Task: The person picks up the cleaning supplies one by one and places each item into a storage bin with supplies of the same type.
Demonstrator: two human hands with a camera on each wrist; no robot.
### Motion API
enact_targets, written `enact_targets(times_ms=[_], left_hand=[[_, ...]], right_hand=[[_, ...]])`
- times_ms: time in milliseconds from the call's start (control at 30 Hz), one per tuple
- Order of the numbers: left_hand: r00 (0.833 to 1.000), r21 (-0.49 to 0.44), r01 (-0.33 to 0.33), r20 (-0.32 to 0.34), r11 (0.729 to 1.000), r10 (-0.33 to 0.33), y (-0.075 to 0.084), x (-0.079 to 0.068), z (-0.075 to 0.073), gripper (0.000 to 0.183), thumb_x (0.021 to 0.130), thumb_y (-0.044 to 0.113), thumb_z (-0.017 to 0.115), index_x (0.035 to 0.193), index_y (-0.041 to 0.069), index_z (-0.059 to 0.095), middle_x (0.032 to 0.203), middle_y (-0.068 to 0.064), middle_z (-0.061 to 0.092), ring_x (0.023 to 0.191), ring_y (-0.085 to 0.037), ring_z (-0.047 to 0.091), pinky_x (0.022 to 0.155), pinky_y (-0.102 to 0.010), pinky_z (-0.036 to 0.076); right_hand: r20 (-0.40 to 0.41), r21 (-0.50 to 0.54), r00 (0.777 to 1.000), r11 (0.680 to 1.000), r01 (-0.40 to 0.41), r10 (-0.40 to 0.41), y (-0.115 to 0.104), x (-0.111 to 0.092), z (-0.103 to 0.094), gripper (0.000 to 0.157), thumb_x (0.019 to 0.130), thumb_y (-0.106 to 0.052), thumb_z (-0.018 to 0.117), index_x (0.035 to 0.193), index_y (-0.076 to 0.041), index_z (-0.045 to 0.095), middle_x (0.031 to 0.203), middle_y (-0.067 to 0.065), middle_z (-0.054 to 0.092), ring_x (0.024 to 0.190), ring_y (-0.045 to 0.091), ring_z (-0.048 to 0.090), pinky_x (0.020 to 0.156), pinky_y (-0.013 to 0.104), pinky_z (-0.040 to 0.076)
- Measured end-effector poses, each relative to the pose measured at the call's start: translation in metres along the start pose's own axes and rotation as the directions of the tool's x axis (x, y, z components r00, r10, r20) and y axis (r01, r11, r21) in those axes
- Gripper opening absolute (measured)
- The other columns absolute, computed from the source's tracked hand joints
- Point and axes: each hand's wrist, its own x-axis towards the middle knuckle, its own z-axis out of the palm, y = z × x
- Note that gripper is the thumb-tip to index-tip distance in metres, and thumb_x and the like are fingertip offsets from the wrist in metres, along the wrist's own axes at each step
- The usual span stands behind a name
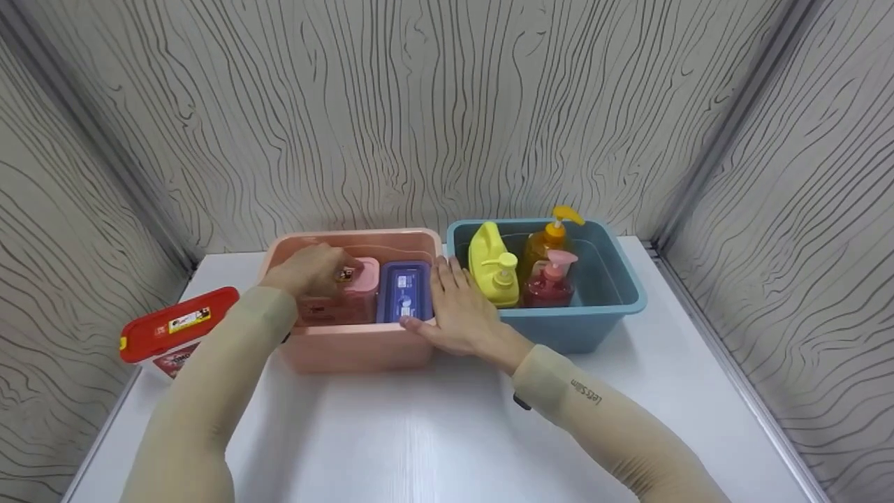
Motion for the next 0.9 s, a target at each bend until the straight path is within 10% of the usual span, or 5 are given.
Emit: enact_targets(times_ms=[900], left_hand=[[1.0, -0.014, 0.015, -0.019, 1.0, -0.016, 0.0045, -0.0022, 0.0028, 0.041, 0.103, 0.006, 0.073, 0.141, 0.023, 0.078, 0.101, -0.004, 0.078, 0.085, -0.021, 0.07, 0.072, -0.033, 0.057]], right_hand=[[-0.011, 0.004, 1.0, 1.0, 0.0, 0.0, 0.0005, 0.0011, 0.0012, 0.124, 0.099, -0.092, 0.041, 0.18, -0.003, 0.013, 0.191, 0.017, 0.009, 0.18, 0.038, 0.006, 0.147, 0.055, 0.012]])
